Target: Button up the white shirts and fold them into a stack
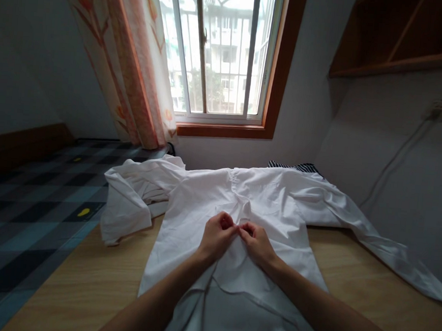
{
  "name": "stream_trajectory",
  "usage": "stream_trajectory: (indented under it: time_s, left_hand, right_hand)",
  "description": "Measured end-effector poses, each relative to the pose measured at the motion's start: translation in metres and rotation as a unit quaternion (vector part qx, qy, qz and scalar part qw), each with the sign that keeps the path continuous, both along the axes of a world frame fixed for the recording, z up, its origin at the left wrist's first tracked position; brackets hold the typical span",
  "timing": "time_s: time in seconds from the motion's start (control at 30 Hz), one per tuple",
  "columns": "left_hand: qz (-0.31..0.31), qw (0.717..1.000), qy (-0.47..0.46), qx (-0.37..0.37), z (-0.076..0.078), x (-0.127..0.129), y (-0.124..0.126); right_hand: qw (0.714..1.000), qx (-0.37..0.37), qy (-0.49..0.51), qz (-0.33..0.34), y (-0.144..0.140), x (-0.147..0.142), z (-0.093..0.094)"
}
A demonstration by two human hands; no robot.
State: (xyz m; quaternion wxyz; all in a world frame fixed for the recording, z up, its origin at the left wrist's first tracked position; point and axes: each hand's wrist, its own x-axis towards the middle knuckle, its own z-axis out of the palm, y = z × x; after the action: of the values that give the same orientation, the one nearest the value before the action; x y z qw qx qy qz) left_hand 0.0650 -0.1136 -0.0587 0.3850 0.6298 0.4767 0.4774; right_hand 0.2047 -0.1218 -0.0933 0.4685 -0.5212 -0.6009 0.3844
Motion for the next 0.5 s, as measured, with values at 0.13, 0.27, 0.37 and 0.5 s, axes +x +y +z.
stream_trajectory:
  time_s: [0.13,0.27,0.37,0.5]
  left_hand:
    - [-0.039,0.998,-0.055,-0.010,-0.005,-0.002,0.005]
    - [-0.052,0.997,-0.051,0.000,-0.007,0.002,0.001]
    - [-0.067,0.994,-0.085,-0.032,-0.005,0.002,0.004]
    - [0.125,0.987,-0.092,0.035,0.013,-0.022,0.023]
  right_hand:
    - [1.000,-0.005,0.021,0.011,0.002,0.003,0.002]
    - [1.000,0.004,0.009,0.011,0.000,0.001,0.001]
    - [0.998,0.007,0.062,-0.003,0.001,-0.002,-0.001]
    - [0.966,0.051,0.163,-0.192,0.011,0.023,0.012]
